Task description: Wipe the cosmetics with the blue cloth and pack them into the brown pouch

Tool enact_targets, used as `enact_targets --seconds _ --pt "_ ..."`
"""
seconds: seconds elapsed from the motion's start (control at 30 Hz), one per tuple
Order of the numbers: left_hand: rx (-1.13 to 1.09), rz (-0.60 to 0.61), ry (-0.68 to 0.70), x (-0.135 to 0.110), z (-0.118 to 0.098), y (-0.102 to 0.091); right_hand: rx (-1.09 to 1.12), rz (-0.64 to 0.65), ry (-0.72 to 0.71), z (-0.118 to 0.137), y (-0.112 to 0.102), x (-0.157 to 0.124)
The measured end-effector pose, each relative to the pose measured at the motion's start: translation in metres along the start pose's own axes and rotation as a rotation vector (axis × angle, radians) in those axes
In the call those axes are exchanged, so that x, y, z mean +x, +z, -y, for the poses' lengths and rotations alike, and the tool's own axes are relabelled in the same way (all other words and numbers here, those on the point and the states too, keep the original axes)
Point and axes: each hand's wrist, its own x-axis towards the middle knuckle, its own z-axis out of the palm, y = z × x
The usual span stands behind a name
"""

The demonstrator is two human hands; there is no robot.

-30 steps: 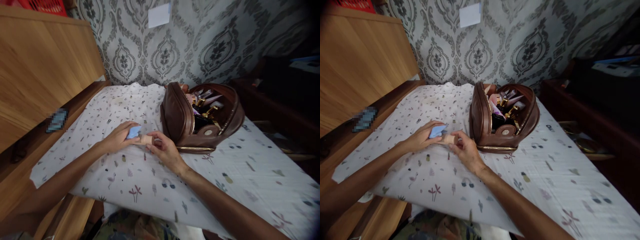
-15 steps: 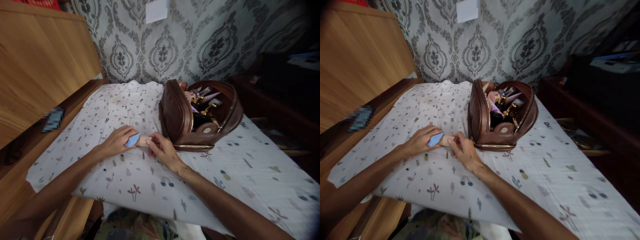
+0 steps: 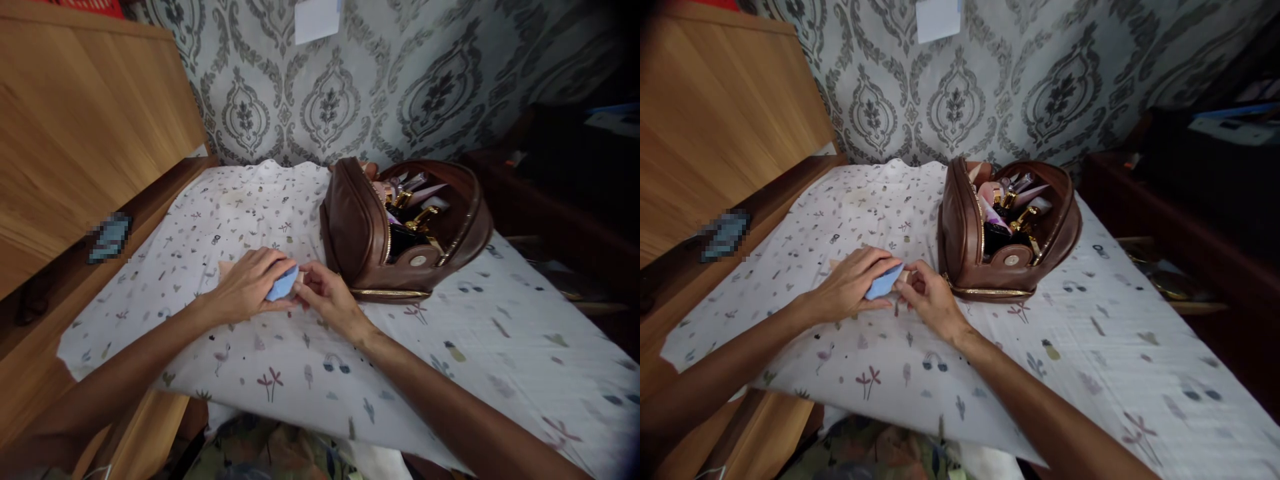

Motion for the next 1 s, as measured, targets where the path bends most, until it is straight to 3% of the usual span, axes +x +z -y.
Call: enact_targets --seconds 0.2,0.4,0.63,1.0 --pt "0.015 0.18 -0.097 0.01 -0.003 -0.01 0.041 -0.006 0.003 0.0 0.002 -0.002" --pt "0.154 0.217 -0.17 -0.028 0.028 -0.02 0.062 0.004 0.055 -0.001 0.001 -0.002" --pt "0.179 0.188 -0.288 -0.071 0.039 -0.033 0.091 0.012 0.043 0.0 0.0 -0.001" --pt "0.472 0.061 -0.178 -0.076 0.036 -0.019 0.216 -0.079 0.141 0.006 -0.003 0.001"
